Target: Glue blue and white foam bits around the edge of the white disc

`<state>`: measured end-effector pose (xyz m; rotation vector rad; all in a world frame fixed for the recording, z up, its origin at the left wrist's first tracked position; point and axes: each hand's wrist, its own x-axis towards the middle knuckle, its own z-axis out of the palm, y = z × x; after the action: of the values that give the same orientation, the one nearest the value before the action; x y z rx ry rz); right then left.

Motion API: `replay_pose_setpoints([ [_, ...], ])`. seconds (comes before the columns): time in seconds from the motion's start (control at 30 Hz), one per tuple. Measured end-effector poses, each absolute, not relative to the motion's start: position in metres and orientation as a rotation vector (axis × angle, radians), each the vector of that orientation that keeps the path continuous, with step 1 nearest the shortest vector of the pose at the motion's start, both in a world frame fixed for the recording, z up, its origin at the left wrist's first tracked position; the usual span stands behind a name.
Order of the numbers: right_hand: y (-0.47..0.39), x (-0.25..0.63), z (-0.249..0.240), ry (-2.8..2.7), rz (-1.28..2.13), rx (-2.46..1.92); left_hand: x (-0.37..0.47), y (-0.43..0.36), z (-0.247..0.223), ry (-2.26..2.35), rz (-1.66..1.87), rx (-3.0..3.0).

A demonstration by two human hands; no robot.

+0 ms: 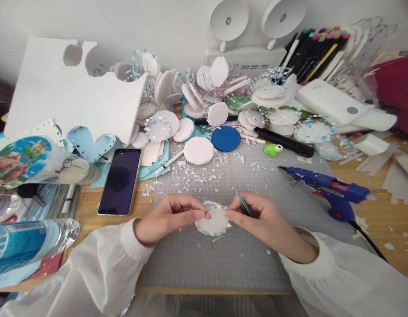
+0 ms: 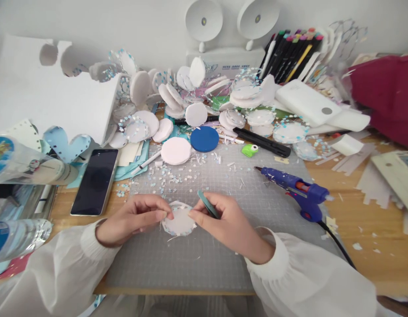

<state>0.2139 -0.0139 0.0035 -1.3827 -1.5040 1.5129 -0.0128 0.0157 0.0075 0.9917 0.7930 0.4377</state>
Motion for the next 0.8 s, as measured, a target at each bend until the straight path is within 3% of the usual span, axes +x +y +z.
replay_pose_setpoints([
  [0.57, -0.0116, 0.2077, 0.0045, -1.515, 1.632, -1.417, -0.0127, 0.0177, 0.0036, 0.728, 0.481, 0.663],
  [0.8, -0.011, 0.2141, 0.0012, -1.3, 1.76, -1.309, -0.0137, 0.0184, 0.0097, 0.852, 0.49, 0.974],
])
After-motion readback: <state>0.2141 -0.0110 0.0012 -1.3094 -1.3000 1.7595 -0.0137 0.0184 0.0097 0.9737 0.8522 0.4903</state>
